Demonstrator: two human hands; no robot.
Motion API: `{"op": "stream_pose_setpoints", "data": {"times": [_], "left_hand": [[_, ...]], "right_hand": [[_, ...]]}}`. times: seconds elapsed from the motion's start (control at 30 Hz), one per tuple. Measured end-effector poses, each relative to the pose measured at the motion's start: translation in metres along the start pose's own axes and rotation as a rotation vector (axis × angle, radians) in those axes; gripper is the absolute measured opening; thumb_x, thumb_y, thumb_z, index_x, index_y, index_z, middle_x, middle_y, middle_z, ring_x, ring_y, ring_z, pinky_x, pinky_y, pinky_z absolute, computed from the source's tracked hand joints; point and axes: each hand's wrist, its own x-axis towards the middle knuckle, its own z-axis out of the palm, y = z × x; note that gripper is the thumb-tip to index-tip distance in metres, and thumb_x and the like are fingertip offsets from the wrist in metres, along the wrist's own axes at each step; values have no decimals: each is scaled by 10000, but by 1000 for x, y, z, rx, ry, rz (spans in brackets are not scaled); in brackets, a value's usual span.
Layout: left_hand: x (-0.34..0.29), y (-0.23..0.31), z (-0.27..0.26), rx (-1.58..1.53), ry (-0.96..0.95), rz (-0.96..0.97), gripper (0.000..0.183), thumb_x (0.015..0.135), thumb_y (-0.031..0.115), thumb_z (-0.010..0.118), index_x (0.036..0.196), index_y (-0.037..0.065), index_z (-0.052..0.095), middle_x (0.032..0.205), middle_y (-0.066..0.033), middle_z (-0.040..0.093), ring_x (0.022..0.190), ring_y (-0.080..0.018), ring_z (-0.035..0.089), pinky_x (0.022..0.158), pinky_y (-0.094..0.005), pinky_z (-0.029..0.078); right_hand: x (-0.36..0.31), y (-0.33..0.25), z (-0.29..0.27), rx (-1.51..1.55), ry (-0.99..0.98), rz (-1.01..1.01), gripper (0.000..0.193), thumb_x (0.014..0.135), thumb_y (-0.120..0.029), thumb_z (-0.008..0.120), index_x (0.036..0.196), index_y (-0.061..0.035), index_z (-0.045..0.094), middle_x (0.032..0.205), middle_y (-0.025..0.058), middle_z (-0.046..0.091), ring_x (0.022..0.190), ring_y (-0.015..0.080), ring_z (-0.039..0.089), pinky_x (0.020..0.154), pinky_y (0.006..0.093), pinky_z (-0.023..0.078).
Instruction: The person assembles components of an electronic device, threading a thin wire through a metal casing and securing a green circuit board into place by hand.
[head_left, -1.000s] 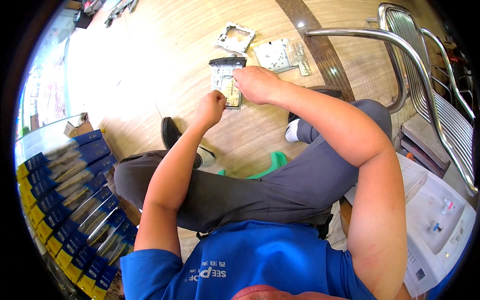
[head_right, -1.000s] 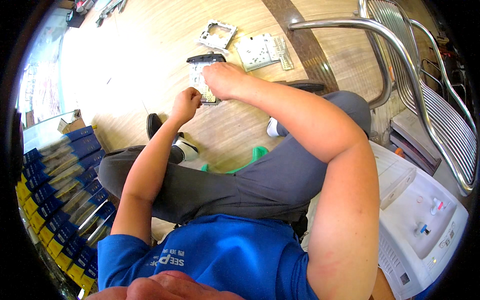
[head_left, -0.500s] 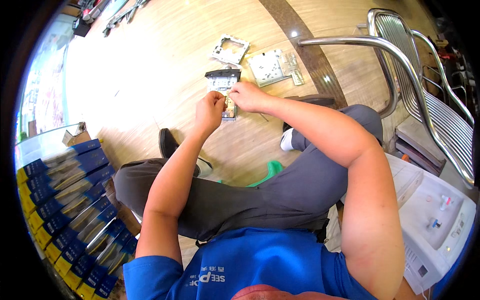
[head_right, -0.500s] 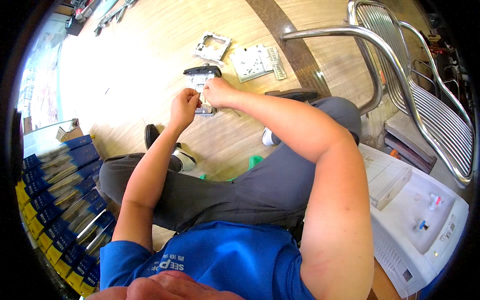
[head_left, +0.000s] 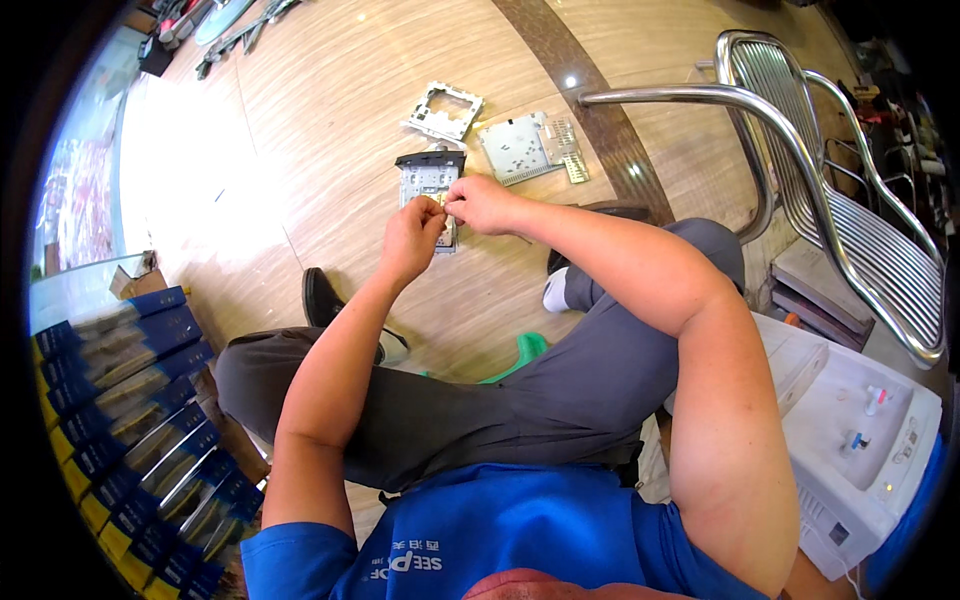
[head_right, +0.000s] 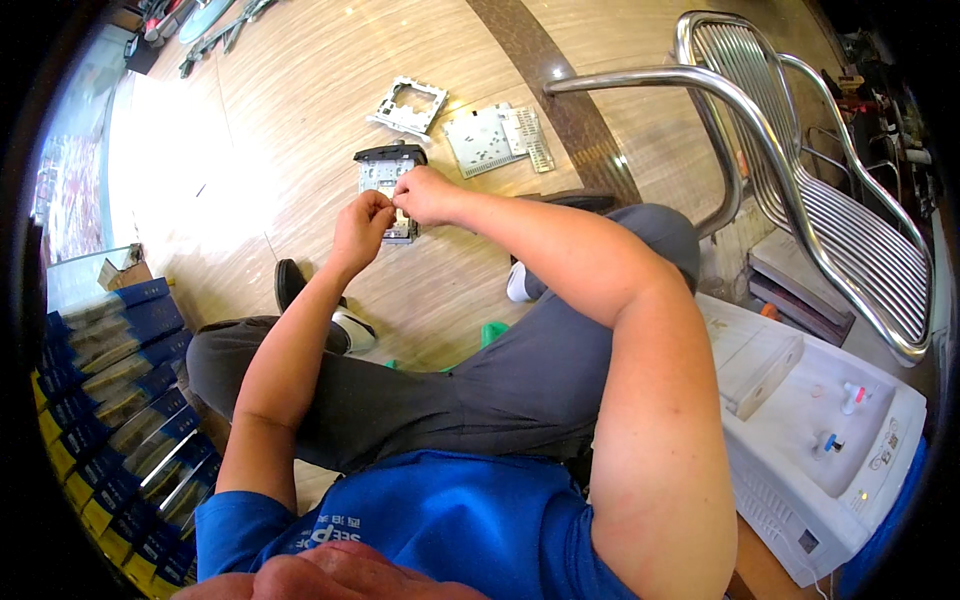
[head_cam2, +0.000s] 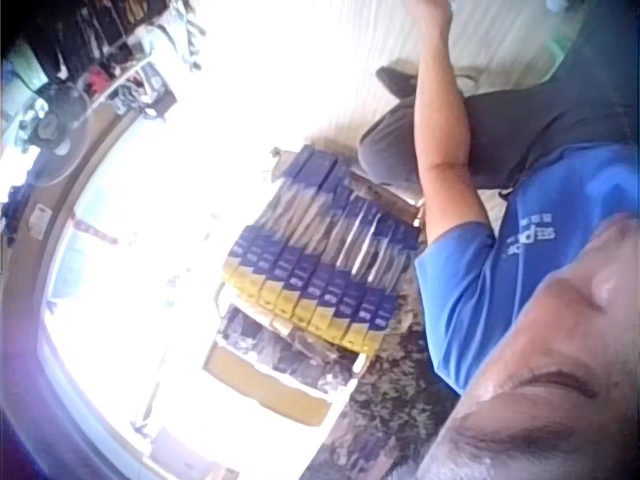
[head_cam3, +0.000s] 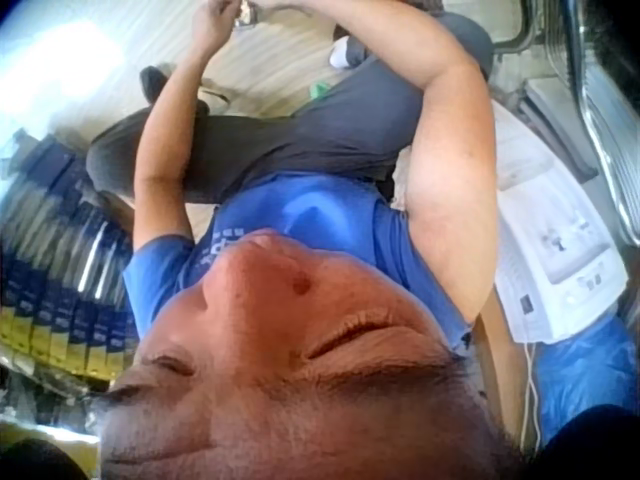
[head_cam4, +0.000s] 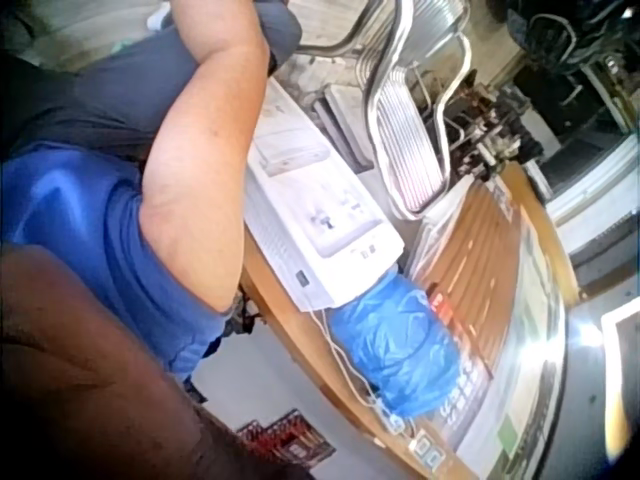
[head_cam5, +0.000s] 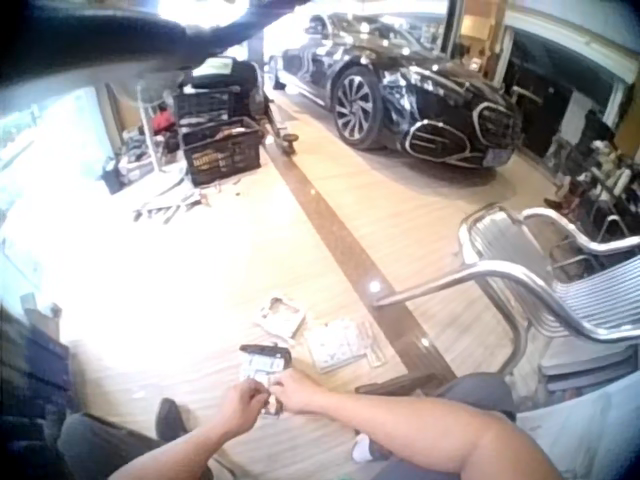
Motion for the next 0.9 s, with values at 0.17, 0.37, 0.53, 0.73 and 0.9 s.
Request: {"op": "stream_pose_setpoints", "data": {"times": [0.17,0.37,0.53,0.73,0.9], "left_hand": [[0,34,-31,147,20,67,115,858,88,648,898,-14,613,767,-117,663,684,-172,625,648,-306,498],[-34,135,-115,131,147,331,149,886,72,630,1004,-20,619,884,-103,672,837,-141,634,768,-284,503],[-54,127,-178,109,196,153,194,911,92,611,1066,-24,601,954,-80,659,916,-140,619,823,-274,492],[-38,87,-158,618,-84,104,335,878,184,640,1156,5,579,1099,-179,640,988,-323,619,861,-391,488],[-48,91,-143,662,-308,95,424,850,213,662,1213,25,548,1147,-186,613,1053,-370,578,896,-432,464]], "right_hand": [[12,-12,-20,-225,56,-168,197,828,-198,593,869,-36,696,871,184,686,830,311,666,756,391,523],[32,45,-88,-408,276,-17,189,828,-174,609,902,-26,700,915,210,676,864,349,653,774,419,514],[41,124,-83,-716,214,274,159,814,-165,611,877,-47,697,913,186,682,875,342,650,784,408,509],[62,190,-70,-706,191,328,169,816,-198,636,876,-59,709,926,186,683,884,338,655,801,404,515],[83,215,-43,-723,114,307,170,817,-205,635,870,-64,712,913,185,683,872,344,654,786,405,518]]}}
